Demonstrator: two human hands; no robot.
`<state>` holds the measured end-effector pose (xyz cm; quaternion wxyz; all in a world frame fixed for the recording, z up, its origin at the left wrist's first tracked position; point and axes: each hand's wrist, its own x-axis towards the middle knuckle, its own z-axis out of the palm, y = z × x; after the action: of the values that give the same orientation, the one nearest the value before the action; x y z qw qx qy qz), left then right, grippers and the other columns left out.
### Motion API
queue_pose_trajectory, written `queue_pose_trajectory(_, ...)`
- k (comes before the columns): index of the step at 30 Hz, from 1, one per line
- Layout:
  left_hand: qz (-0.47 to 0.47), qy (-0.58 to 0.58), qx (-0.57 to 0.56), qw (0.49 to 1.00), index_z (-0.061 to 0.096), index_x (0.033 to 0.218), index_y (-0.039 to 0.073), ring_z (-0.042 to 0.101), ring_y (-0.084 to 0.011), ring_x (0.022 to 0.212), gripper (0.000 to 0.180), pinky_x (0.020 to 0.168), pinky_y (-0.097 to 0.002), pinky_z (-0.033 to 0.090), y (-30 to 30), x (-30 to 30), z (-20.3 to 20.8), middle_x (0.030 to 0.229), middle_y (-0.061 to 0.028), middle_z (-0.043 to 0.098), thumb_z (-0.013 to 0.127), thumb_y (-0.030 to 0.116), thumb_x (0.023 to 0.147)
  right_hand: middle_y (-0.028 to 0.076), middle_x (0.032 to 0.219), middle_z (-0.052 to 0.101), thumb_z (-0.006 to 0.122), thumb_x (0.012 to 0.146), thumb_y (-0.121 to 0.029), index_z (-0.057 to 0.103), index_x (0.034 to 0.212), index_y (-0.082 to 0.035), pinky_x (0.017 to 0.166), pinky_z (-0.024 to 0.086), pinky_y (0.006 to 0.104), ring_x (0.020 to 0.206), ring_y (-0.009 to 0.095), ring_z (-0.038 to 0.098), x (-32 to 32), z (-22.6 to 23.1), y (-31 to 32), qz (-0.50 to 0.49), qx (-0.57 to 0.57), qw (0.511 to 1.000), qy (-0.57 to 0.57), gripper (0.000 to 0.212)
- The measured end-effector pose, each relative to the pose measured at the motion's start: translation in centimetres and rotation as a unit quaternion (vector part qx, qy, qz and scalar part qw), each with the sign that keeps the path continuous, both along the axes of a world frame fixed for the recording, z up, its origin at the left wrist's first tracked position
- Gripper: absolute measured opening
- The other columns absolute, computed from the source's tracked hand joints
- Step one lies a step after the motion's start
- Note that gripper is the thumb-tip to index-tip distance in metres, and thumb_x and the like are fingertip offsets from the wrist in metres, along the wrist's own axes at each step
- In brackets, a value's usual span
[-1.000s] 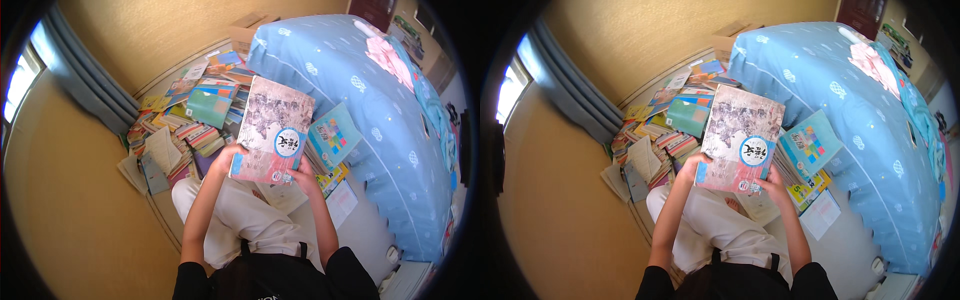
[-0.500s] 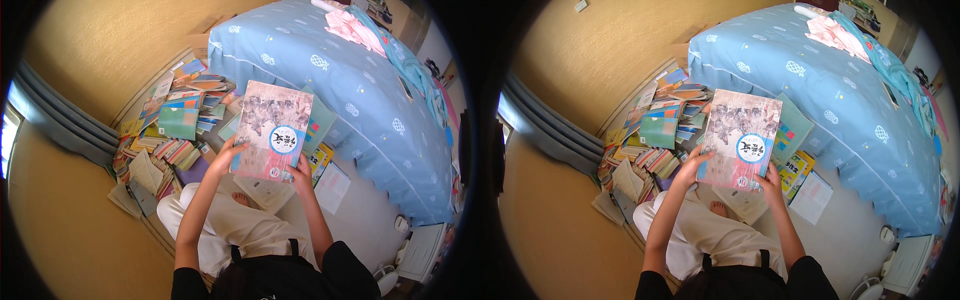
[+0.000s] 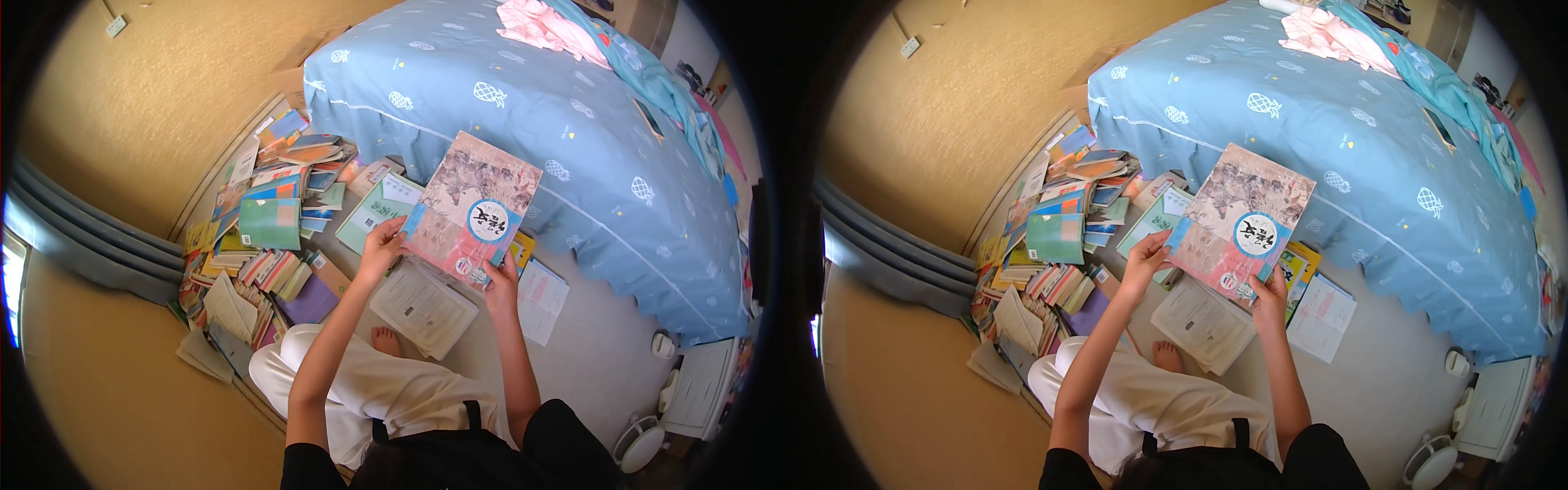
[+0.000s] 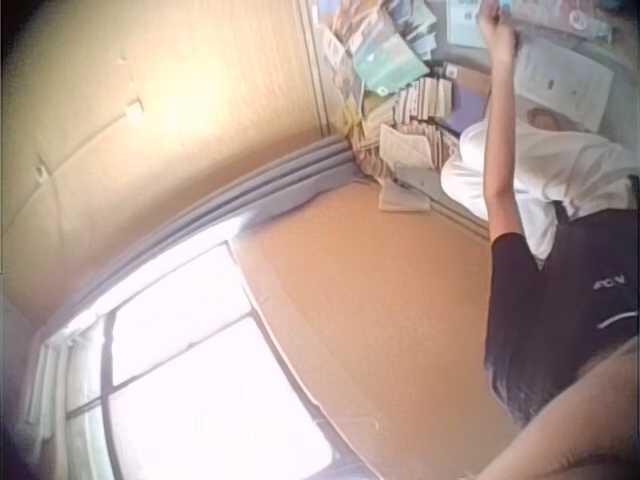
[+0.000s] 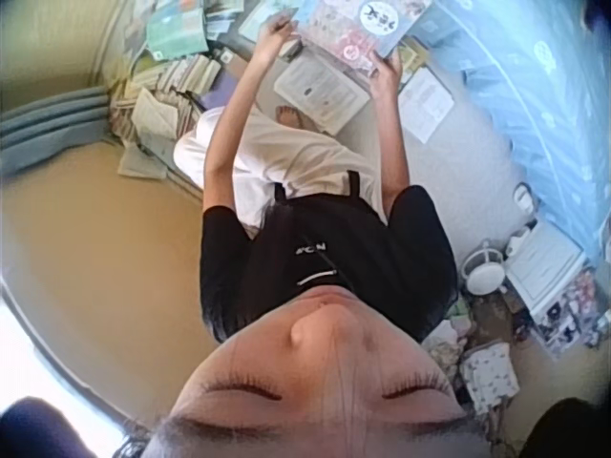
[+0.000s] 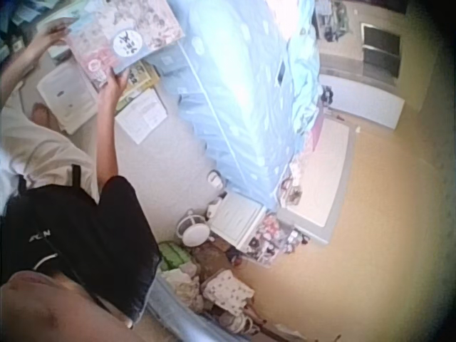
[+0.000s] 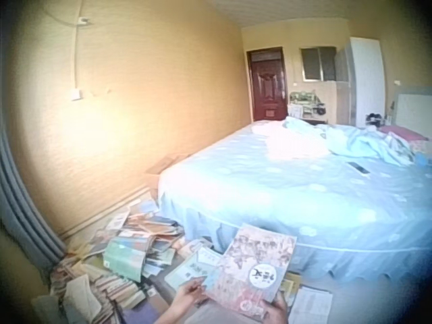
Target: The person sorts through a pile of books on the floor, picking up books one at a time and adding them to stacks by hand, then stands up.
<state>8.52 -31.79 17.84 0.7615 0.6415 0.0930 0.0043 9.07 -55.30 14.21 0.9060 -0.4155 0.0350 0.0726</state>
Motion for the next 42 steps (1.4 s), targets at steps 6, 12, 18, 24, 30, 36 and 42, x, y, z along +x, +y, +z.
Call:
queue_pose_trajectory(6, 0.043, -0.039, 0.057, 0.997, 0.048, 0.118, -0.004, 0.056, -0.0091, 0.076, 0.035, 0.062, -0.023, 0.049, -0.9, 3.4, -1.9, 0.101, -0.0067, 0.059, 0.05, -0.001, 0.083, 0.006, 0.105, 0.055, 0.052, 0.08, 0.008, 0.041, 0.124, -0.003, 0.078, 0.045, 0.0262, 0.093, 0.014, 0.054, 1.6, -1.0, 0.7, -0.041, 0.034, 0.998, 0.02, 0.047)
queue_pose_trajectory(12, 0.053, -0.036, 0.118, 0.991, 0.049, 0.118, -0.003, 0.056, -0.0094, 0.073, 0.039, 0.063, -0.024, 0.05, -1.0, 4.7, -2.9, 0.095, -0.006, 0.059, 0.053, -0.004, 0.08, 0.006, 0.104, 0.055, 0.053, 0.08, 0.005, 0.043, 0.121, -0.003, 0.074, 0.048, 0.0269, 0.091, 0.013, 0.055, 2.6, -1.4, 1.2, -0.046, 0.038, 0.997, 0.044, 0.043)
queue_pose_trajectory(18, 0.088, -0.065, 0.253, 0.961, 0.052, 0.114, -0.002, 0.058, -0.0156, 0.07, 0.039, 0.062, -0.0283, 0.047, -1.9, 4.5, -2.5, 0.095, -0.0107, 0.06, 0.056, -0.003, 0.076, 0.004, 0.101, 0.055, 0.055, 0.081, 0.003, 0.045, 0.119, -0.006, 0.066, 0.05, 0.0247, 0.085, 0.011, 0.056, 3.1, -2.0, 1.2, -0.045, 0.004, 0.997, 0.067, 0.041)
queue_pose_trajectory(24, 0.13, -0.143, 0.406, 0.893, 0.056, 0.106, -0.001, 0.056, -0.0263, 0.072, 0.036, 0.066, -0.0338, 0.046, -3.0, 4.0, -1.1, 0.096, -0.0134, 0.058, 0.056, -0.005, 0.071, 0.001, 0.094, 0.054, 0.056, 0.08, 0.0, 0.046, 0.116, -0.006, 0.064, 0.05, 0.0244, 0.081, 0.008, 0.055, 3.4, -2.6, 0.6, -0.03, -0.055, 0.996, 0.062, 0.037)
queue_pose_trajectory(30, 0.149, -0.212, 0.483, 0.836, 0.059, 0.099, -0.001, 0.052, -0.029, 0.084, 0.032, 0.073, -0.0355, 0.044, -2.4, 3.6, -1.8, 0.099, -0.0109, 0.057, 0.056, -0.006, 0.068, 0.007, 0.104, 0.055, 0.055, 0.082, -0.002, 0.045, 0.118, -0.003, 0.072, 0.052, 0.0322, 0.092, 0.016, 0.057, 3.6, -1.5, 0.1, 0.016, -0.085, 0.994, 0.073, 0.038)
queue_pose_trajectory(36, 0.135, -0.199, 0.495, 0.835, 0.06, 0.101, -0.001, 0.051, -0.0294, 0.086, 0.034, 0.075, -0.0359, 0.043, -2.5, 3.3, -2.0, 0.101, -0.0111, 0.057, 0.056, -0.007, 0.068, 0.007, 0.1, 0.057, 0.054, 0.083, -0.009, 0.045, 0.115, -0.005, 0.064, 0.053, 0.03, 0.084, 0.014, 0.06, 3.9, -0.2, -0.7, 0.06, -0.168, 0.981, 0.075, 0.033)
queue_pose_trajectory(42, 0.132, -0.189, 0.494, 0.838, 0.059, 0.103, -0.001, 0.051, -0.0297, 0.089, 0.035, 0.077, -0.036, 0.043, -2.5, 3.1, -1.9, 0.102, -0.0118, 0.056, 0.056, -0.007, 0.068, 0.004, 0.093, 0.06, 0.053, 0.085, -0.012, 0.046, 0.114, -0.007, 0.057, 0.052, 0.0277, 0.078, 0.012, 0.06, 4.2, 0.2, -0.7, 0.079, -0.262, 0.959, 0.066, 0.031)
